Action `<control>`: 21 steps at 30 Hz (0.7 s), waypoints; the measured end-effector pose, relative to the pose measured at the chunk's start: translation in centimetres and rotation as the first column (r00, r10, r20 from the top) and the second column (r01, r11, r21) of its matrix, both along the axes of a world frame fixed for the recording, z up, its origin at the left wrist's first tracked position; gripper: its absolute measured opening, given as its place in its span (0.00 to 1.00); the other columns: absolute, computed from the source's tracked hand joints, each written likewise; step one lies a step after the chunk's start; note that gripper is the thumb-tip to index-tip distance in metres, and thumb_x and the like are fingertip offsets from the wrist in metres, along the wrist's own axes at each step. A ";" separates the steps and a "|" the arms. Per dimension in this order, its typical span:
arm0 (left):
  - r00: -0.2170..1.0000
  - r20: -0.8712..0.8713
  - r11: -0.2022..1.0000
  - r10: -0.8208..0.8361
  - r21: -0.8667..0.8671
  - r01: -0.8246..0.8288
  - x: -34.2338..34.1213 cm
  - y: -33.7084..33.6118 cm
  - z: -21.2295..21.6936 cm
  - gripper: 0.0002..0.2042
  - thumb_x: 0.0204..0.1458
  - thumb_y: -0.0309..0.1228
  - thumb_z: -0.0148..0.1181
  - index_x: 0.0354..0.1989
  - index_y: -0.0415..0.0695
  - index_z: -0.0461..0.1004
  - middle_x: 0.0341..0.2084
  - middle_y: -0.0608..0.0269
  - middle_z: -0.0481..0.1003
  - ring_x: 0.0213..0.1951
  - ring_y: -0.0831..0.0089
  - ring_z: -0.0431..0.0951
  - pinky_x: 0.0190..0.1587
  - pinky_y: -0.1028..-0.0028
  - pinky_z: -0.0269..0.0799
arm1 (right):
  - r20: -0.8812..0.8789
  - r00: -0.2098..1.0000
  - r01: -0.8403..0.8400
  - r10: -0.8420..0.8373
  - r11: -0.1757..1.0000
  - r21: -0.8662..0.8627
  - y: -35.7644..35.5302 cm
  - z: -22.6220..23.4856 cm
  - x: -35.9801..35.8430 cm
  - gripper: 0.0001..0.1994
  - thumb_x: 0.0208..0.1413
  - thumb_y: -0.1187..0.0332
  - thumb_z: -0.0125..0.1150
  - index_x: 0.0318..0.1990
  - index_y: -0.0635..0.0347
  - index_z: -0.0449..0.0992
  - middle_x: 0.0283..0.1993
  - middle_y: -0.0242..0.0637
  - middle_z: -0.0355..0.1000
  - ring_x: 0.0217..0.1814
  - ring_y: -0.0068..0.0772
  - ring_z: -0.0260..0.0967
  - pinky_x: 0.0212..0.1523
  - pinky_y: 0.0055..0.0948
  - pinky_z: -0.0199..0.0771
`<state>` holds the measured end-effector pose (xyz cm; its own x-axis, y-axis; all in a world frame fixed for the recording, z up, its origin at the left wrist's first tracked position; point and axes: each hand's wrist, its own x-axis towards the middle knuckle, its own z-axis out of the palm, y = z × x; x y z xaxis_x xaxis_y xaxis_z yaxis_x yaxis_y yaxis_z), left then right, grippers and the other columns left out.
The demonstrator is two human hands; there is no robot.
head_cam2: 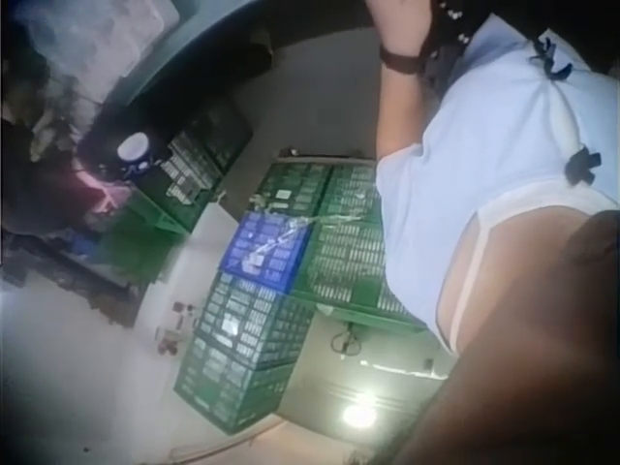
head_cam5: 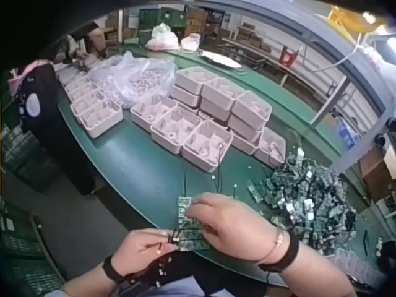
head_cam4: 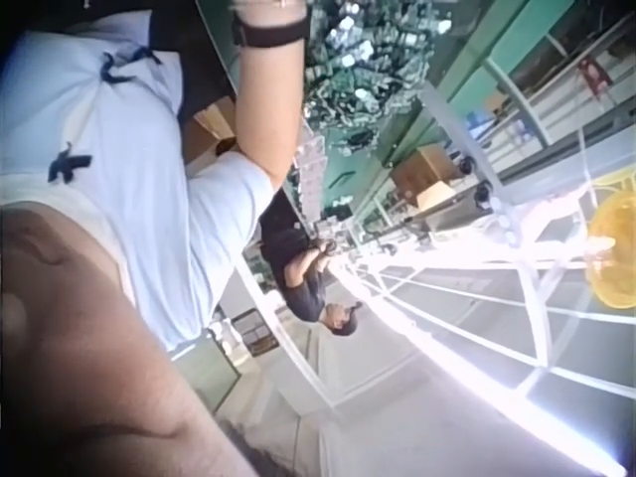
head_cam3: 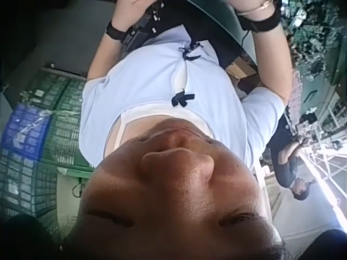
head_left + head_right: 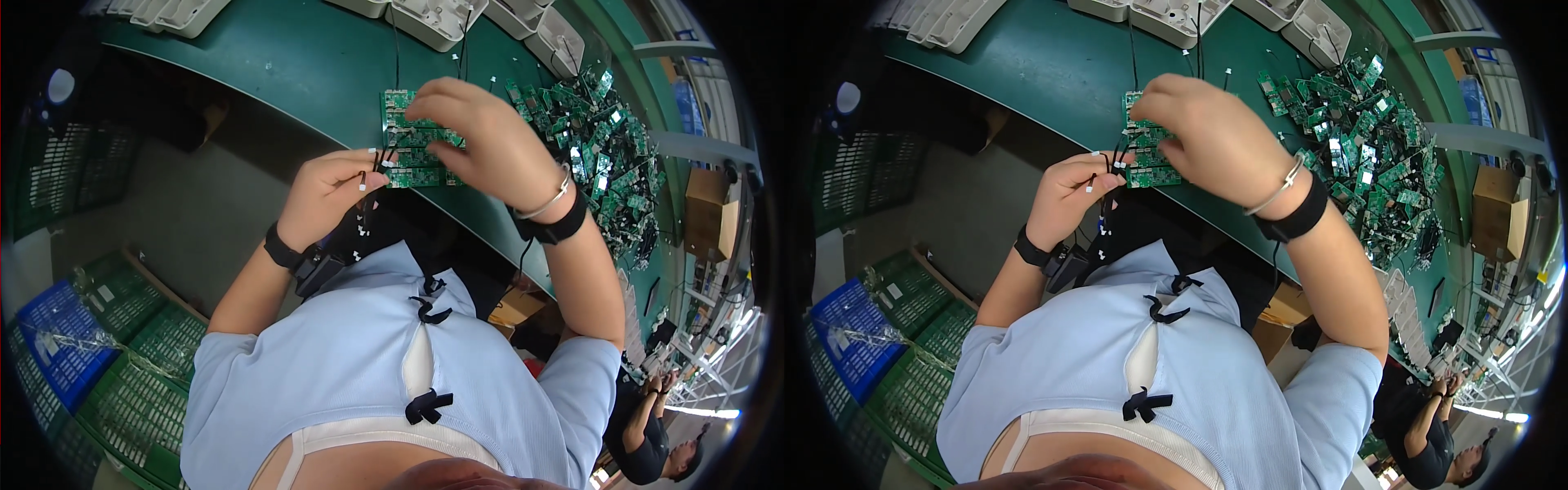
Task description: The person picks up a plastic housing and a circuit board, threads the board's wires through a hole in the housing, and presses the board into place. They then pick up a wire harness, plug it into the circuit board, and set the assembled unit onto the table before repeating the process.
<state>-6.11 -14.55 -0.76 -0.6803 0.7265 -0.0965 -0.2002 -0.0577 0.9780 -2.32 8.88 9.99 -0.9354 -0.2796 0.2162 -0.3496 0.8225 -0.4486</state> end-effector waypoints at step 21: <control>0.637 0.193 0.583 0.747 0.270 -0.766 0.2 -3.4 0.9 0.11 0.68 0.30 0.60 0.47 0.32 0.82 0.50 0.55 0.83 0.40 0.74 0.84 0.42 0.75 0.79 | 0.320 0.925 0.283 -0.207 0.935 -0.214 0.9 -3.8 -3.6 0.06 0.58 0.73 0.72 0.40 0.64 0.84 0.34 0.37 0.83 0.36 0.26 0.82 0.41 0.24 0.80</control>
<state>-5.96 -17.97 0.10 -0.9982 -0.0531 -0.0266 0.0033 -0.4959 0.8684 -5.92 9.83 6.22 -0.9992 -0.0057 -0.0398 0.0239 0.7119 -0.7018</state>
